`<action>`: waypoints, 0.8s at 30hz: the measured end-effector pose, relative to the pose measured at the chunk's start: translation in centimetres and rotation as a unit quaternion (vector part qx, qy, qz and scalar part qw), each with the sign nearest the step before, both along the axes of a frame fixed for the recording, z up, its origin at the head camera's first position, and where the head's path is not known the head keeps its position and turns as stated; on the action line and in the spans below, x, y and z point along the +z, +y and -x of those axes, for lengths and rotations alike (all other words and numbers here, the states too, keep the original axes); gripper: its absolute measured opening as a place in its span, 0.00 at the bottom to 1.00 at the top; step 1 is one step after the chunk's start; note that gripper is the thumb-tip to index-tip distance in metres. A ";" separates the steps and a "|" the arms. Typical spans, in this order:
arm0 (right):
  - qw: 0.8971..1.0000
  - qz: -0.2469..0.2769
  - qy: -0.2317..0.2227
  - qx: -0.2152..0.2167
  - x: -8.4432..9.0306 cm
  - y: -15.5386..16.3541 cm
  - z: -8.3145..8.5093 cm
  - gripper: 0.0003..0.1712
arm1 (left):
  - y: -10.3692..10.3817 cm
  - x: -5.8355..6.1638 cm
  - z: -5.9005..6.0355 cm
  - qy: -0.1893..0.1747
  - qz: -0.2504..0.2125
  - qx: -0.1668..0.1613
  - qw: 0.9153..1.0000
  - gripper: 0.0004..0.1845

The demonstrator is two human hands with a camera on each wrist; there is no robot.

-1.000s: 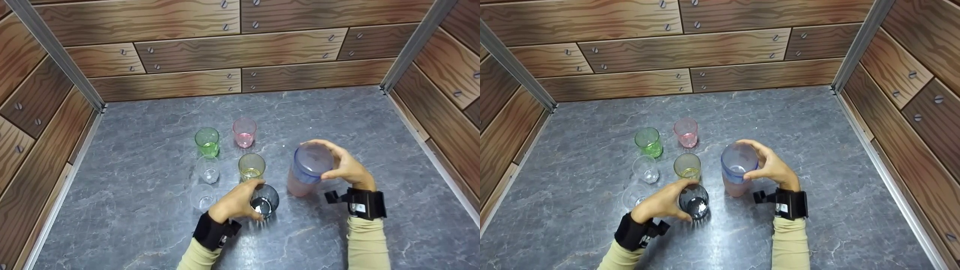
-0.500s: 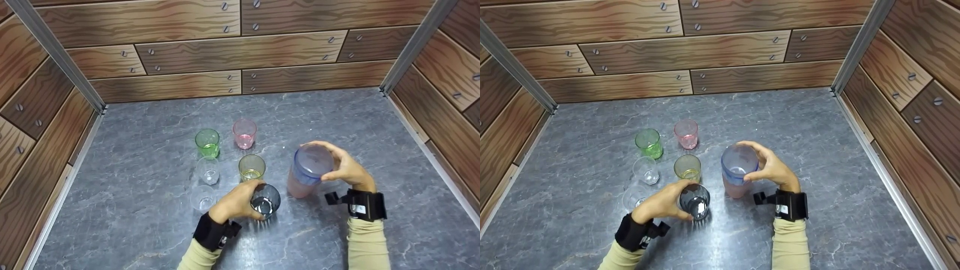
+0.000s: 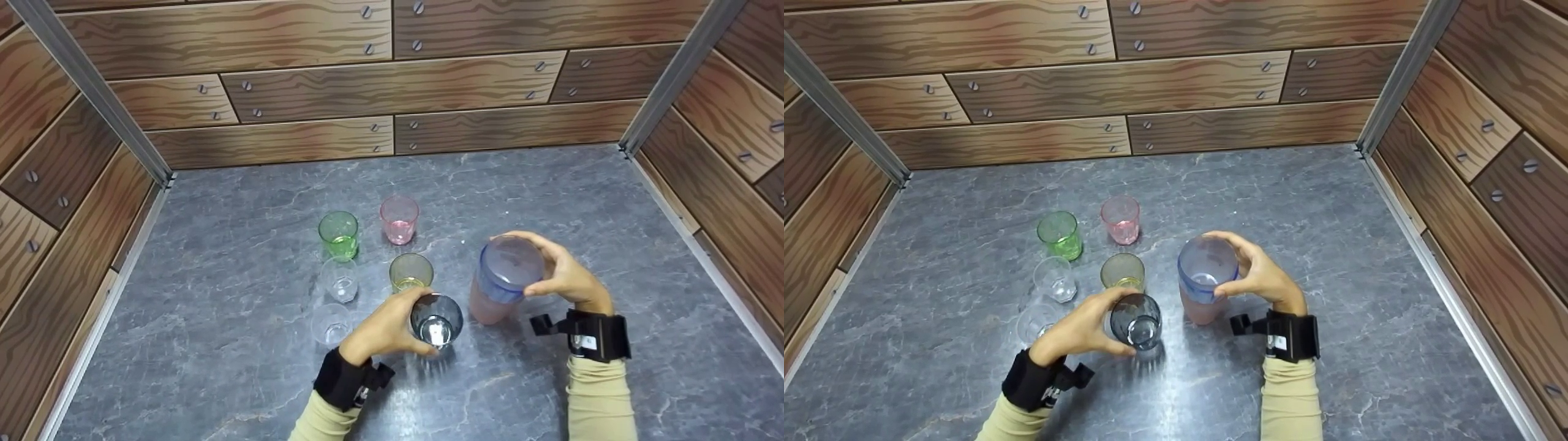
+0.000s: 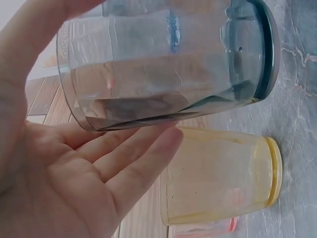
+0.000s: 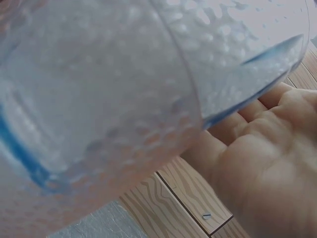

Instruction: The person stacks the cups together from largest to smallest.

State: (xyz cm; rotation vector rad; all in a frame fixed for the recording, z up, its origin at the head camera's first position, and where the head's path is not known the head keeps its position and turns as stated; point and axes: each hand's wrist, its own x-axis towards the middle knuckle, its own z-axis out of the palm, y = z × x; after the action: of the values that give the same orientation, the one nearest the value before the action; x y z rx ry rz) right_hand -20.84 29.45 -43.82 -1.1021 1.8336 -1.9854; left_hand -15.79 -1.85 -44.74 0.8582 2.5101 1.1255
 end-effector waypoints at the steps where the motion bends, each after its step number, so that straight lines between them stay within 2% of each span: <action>1: 1.000 0.000 -0.002 0.000 0.0 0.0 0.0 0.49 | 0.0 0.0 0.0 0.000 -0.007 -0.002 1.000 0.47; 10: 1.000 -0.009 -0.001 -0.011 0.0 0.0 -0.1 0.49 | -0.2 0.1 0.1 0.010 -0.065 -0.013 0.998 0.46; 17: 1.000 -0.014 0.000 -0.011 0.0 -0.1 -0.1 0.49 | -0.2 0.4 -0.1 0.023 -0.093 0.004 0.995 0.47; 24: 1.000 0.007 -0.002 0.003 0.0 -0.1 0.0 0.49 | -0.1 0.5 -0.2 0.033 -0.111 0.019 0.993 0.47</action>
State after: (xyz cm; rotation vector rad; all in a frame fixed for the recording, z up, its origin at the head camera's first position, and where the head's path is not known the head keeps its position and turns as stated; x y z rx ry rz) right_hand -20.82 29.36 -43.85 -1.1054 1.8166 -1.9983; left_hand -15.62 -1.91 -44.25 0.9194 2.4963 1.4330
